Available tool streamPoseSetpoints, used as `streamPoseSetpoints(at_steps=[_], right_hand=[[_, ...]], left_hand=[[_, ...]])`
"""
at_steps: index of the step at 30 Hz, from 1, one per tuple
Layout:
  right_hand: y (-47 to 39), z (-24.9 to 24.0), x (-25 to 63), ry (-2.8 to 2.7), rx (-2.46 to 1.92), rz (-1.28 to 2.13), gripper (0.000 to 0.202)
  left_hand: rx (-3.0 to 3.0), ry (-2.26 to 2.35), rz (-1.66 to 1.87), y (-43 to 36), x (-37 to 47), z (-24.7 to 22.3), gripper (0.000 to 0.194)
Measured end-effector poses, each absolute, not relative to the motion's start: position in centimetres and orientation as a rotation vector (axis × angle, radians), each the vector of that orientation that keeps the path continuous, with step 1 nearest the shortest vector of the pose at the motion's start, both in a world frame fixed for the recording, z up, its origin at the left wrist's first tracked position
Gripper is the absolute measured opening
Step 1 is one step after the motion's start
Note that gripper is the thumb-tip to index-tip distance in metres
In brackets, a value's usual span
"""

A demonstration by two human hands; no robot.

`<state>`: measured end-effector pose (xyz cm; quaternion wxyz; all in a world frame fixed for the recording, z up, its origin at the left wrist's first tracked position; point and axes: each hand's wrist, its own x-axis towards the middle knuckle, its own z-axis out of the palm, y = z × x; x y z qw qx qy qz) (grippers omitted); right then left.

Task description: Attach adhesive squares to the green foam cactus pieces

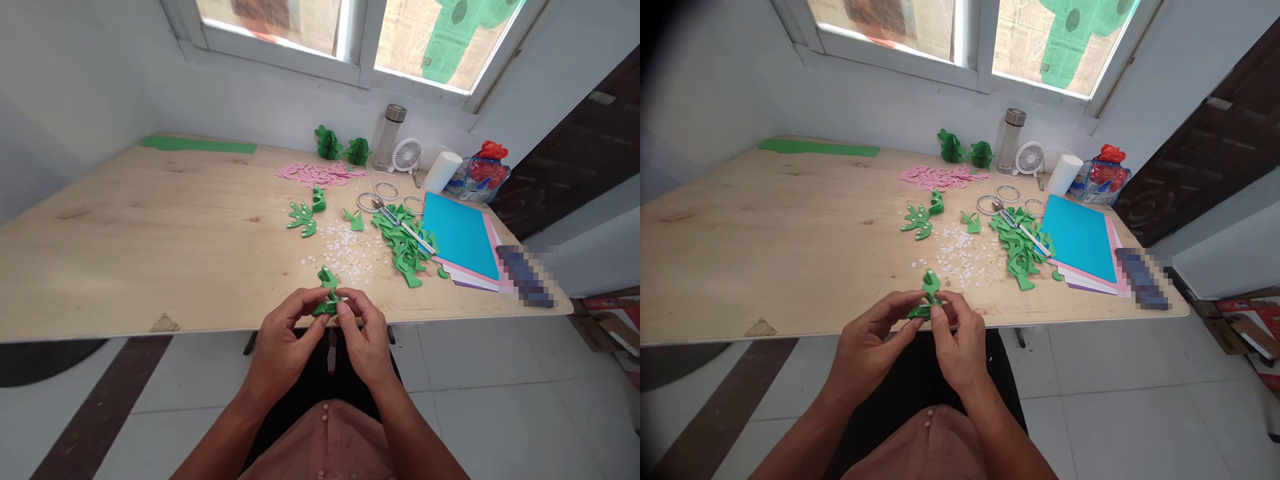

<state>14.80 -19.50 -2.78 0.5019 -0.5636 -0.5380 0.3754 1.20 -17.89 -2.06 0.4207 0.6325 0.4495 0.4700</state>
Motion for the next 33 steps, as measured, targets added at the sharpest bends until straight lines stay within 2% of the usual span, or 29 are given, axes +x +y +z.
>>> streamPoseSetpoints(at_steps=[13,25,33], right_hand=[[-19.7,-2.8,14.6,-1.25,-1.419,0.928,0.022],[-19.8,-2.9,14.2,-1.172,-1.436,0.911,0.017],[-19.3,-2.7,13.5,-0.715,-1.197,1.204,0.041]], left_hand=[[1.651,1.2,1.196,-18.4,1.5,-2.0,0.028],[1.399,1.107,1.237,-18.4,1.6,-2.6,0.019],[1.397,1.033,1.242,-18.5,1.9,-2.3,0.015]])
